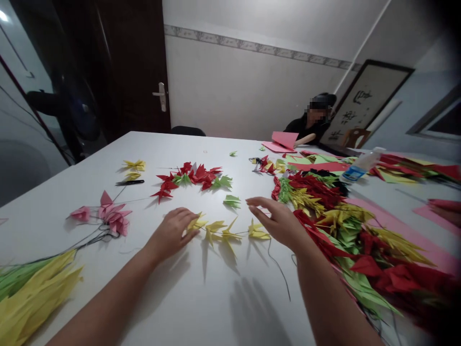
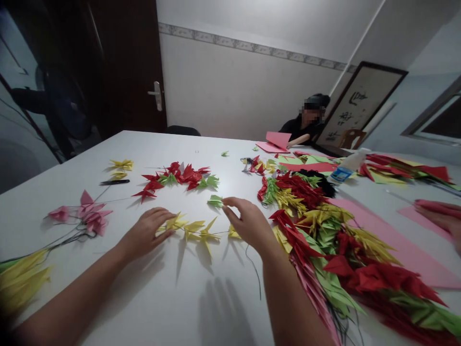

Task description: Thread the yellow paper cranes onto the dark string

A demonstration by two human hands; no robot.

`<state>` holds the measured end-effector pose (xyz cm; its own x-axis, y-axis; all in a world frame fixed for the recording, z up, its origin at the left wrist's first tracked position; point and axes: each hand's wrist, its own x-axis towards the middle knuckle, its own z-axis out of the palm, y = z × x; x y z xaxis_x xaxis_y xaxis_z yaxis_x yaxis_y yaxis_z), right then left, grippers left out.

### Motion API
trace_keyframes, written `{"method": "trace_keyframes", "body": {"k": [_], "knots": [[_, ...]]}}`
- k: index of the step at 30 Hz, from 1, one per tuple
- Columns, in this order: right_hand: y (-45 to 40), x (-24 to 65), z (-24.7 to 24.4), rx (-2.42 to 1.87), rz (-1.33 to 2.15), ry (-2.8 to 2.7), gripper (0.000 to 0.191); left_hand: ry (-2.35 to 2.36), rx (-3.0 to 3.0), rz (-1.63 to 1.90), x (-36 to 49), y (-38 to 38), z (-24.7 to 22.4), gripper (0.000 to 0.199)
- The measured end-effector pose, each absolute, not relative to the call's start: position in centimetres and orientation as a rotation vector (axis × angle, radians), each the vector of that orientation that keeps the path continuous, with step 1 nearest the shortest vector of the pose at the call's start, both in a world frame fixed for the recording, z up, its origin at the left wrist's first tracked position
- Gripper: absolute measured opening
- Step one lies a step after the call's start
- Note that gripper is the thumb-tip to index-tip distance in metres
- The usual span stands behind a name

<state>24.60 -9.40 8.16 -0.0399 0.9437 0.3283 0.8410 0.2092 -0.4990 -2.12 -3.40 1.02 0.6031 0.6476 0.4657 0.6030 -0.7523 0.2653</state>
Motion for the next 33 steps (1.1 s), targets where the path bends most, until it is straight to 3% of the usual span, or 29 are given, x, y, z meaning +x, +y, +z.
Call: {"method": "trace_keyframes", "body": {"k": [6,10,15,22,30,33], "knots": [[-11.1,29.9,1.2,-1.723,0.177,-1.573,0.038,0.954,2.823,0.535,1.5,-3.1,1.0,0.048],[-11.5,30.3,-1.0,-1.626,0.162,-1.647,0.051,0.896,2.759,0.454,2.8,-2.7,1.2,0.038],[-11.5,30.2,-1.3,-1.670,0.181,-1.618,0.045,0.928,2.717,0.471,3.3,-2.5,0.5,0.013],[-11.4,29.5,-1.3,-1.711,0.253,-1.656,0.037,0.927,2.548,0.485,2.1,-1.9,-0.3,0.019],[-11.1,28.2,-1.2,-1.549,0.188,-1.913,0.057,0.851,2.667,0.462,1.6,-2.2,1.2,0.019],[-11.4,27.4,-0.7,-1.538,0.014,-2.017,0.057,0.859,2.734,0.553,2.3,-3.1,1.7,0.035]]}}
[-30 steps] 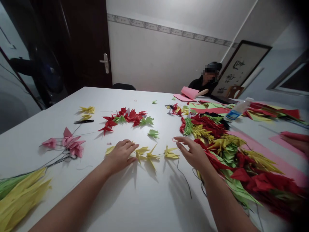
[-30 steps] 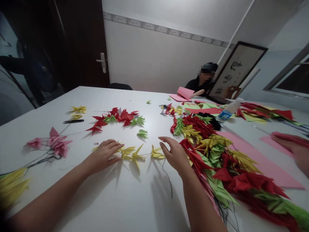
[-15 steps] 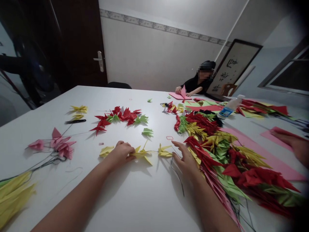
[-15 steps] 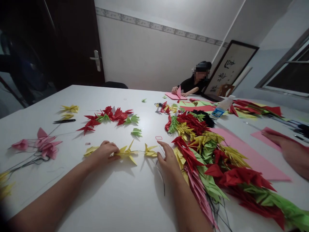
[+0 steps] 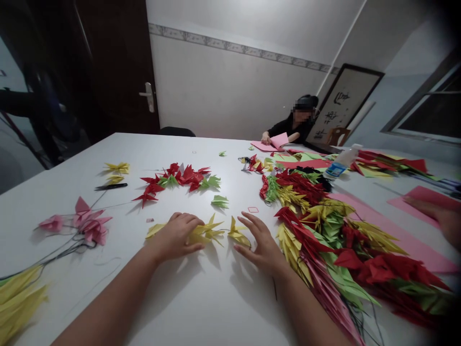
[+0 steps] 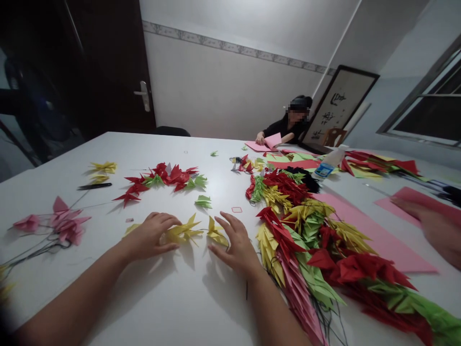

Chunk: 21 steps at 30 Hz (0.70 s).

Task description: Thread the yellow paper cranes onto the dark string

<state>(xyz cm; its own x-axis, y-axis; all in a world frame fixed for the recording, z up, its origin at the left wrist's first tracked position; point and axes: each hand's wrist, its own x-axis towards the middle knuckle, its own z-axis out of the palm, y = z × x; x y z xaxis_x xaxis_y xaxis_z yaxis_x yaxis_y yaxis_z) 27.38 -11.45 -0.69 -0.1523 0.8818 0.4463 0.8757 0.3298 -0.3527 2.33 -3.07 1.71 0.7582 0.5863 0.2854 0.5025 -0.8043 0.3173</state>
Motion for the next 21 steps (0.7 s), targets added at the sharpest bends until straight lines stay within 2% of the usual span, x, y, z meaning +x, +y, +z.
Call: {"method": "trace_keyframes", "body": {"k": [2,5,11,21], "knots": [[-11.6,26.3,-0.1,-1.493,-0.146,-2.062,0.054,0.899,2.765,0.600,3.1,-3.6,1.5,0.043],[-11.3,24.0,1.1,-1.439,-0.221,-2.168,0.049,0.978,2.777,0.614,4.2,-3.9,0.6,0.035],[-8.2,21.4,3.4,-1.554,0.059,-2.393,0.040,0.900,2.738,0.671,4.3,-3.5,-1.0,0.018],[-7.9,20.8,4.0,-1.631,0.254,-2.393,0.022,0.992,2.537,0.724,3.8,-3.6,-1.1,0.016]]}}
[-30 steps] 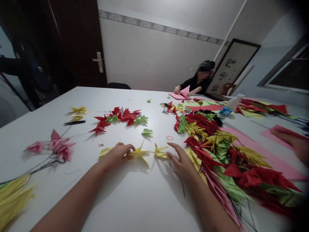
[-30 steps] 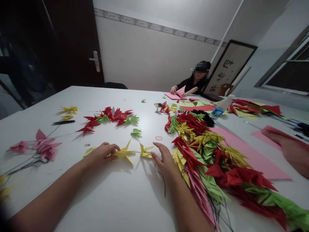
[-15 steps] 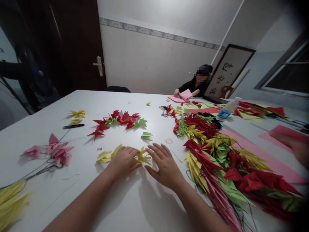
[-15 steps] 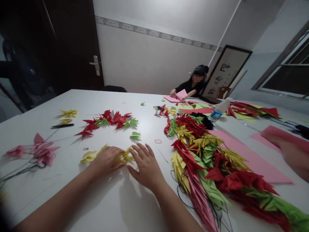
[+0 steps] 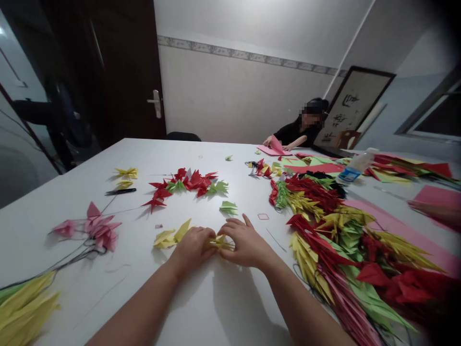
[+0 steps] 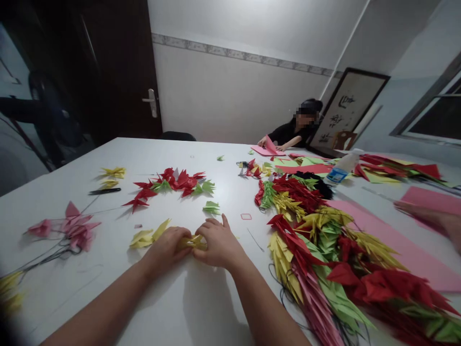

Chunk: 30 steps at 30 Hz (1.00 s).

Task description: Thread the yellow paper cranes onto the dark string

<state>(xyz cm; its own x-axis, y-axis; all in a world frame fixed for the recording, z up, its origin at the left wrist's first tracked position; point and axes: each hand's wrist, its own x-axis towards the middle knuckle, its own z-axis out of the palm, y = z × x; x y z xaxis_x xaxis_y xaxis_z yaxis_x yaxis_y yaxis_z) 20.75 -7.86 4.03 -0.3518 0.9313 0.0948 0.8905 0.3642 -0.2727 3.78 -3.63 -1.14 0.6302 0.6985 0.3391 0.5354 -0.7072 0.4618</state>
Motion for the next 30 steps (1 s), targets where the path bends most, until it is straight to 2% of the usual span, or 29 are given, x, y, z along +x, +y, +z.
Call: {"method": "trace_keyframes", "body": {"k": [7,13,18,24,30], "knots": [[-8.5,20.2,3.4,-1.769,0.134,-2.386,0.034,1.122,2.556,0.738,3.8,-3.3,-1.1,0.012],[-8.0,20.7,3.2,-1.833,0.073,-2.401,0.007,1.026,2.597,0.809,3.5,-3.4,-1.0,0.021],[-7.6,21.3,3.1,-1.788,0.134,-2.445,0.006,0.992,2.673,0.905,4.0,-3.8,-0.8,0.036],[-7.9,20.9,3.4,-1.754,0.183,-2.471,0.011,1.054,2.621,0.718,4.9,-3.6,-1.0,0.018],[-7.9,20.2,3.2,-1.737,0.005,-2.507,0.008,1.049,2.619,0.679,4.8,-3.5,-0.8,0.006]]}}
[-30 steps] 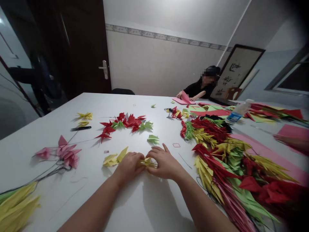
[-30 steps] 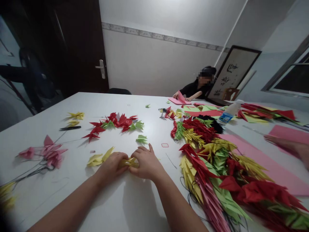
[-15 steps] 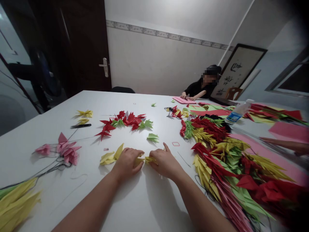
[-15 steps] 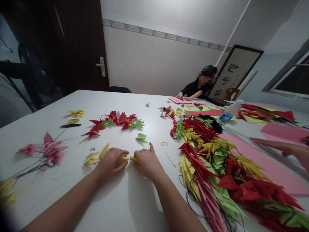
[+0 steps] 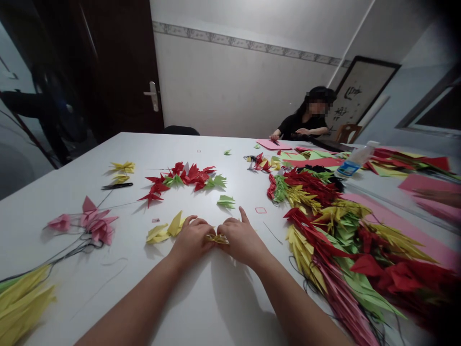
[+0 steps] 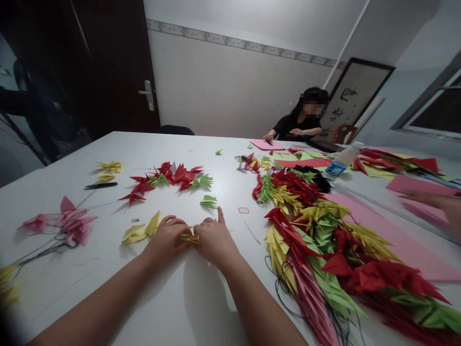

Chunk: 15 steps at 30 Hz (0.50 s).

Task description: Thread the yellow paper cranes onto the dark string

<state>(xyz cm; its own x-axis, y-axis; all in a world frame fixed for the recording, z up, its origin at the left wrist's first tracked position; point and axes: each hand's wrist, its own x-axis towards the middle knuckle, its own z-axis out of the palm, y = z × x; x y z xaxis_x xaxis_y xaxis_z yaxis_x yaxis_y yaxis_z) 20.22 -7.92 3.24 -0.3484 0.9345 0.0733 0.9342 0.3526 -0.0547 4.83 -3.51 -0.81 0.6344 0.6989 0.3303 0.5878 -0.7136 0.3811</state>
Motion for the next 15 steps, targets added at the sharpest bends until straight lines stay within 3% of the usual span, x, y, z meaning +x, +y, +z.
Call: {"method": "trace_keyframes", "body": {"k": [15], "knots": [[-7.57,20.69,3.03,-1.615,-0.057,-2.514,0.016,1.003,2.709,0.675,5.17,-3.93,-0.74,0.009]]}}
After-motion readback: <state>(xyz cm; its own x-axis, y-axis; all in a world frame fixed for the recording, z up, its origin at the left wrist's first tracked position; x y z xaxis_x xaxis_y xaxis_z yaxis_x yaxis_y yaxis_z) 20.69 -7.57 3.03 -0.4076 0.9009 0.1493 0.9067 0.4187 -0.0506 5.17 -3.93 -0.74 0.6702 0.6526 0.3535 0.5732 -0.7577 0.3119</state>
